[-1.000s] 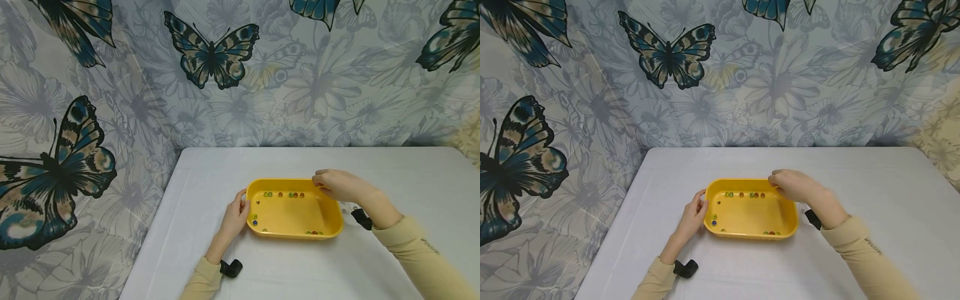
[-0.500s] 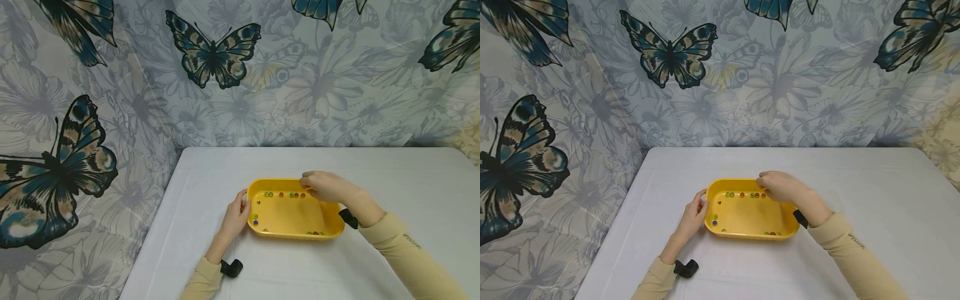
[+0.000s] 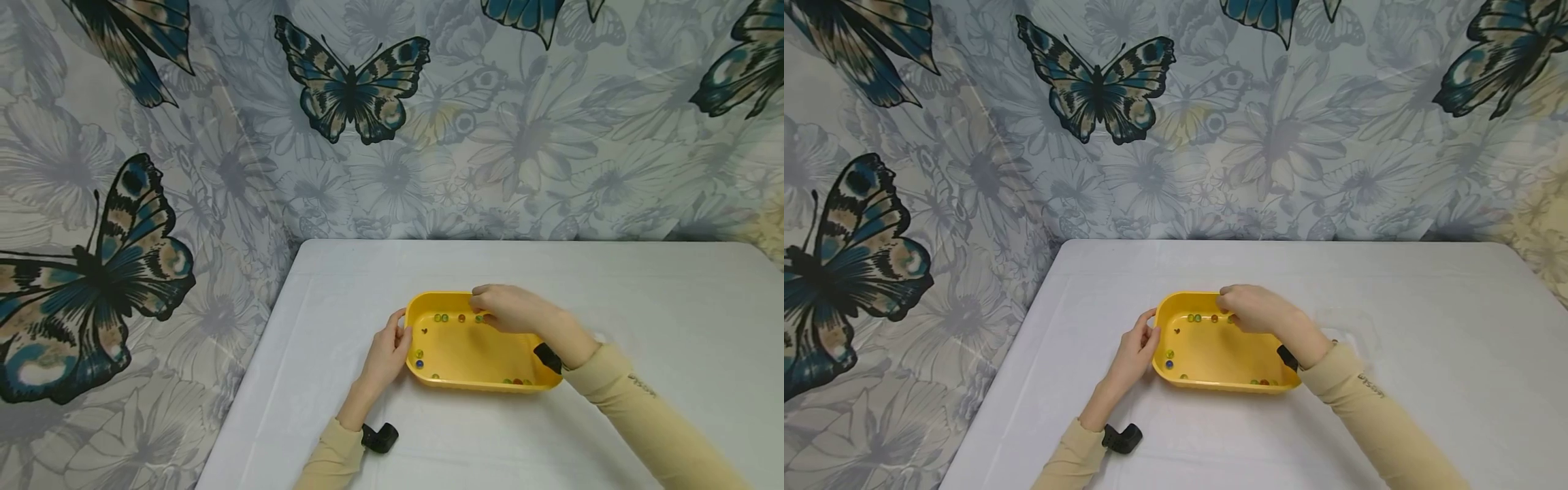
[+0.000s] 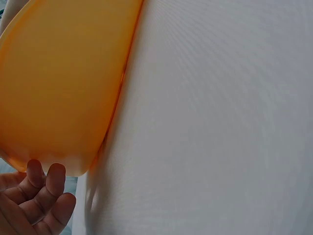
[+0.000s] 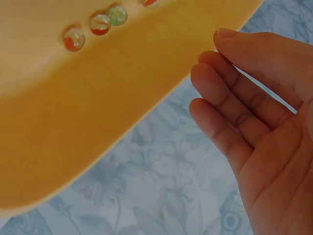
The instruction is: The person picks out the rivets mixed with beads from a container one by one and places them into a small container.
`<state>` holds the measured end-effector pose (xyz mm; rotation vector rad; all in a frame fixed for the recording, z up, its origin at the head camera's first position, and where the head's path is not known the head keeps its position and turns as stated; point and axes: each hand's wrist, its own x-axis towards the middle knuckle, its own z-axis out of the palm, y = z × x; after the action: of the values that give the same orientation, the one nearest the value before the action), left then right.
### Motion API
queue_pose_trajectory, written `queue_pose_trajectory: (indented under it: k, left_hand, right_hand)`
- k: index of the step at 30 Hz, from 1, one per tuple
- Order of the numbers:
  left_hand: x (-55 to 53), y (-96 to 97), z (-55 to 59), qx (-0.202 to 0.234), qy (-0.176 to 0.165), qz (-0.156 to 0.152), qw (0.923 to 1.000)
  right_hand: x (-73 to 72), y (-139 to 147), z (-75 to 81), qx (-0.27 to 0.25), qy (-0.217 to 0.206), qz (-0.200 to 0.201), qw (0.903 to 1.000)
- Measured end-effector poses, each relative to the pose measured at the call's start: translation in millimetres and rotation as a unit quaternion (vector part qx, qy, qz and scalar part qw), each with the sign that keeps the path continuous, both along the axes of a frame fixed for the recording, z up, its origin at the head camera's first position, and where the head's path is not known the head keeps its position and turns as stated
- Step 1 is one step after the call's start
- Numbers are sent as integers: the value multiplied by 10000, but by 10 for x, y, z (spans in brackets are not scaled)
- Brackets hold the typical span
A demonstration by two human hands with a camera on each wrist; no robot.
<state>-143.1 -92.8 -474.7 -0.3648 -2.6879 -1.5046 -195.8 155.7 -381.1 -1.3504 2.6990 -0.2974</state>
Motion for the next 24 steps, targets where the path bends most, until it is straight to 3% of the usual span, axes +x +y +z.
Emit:
queue_pose_trajectory:
  k: [24]
  left_hand:
    - [-16,-13,-3,-20,-63,-31,10000]
  right_hand:
    - [-44,-449,-175,47,-78,549,9985]
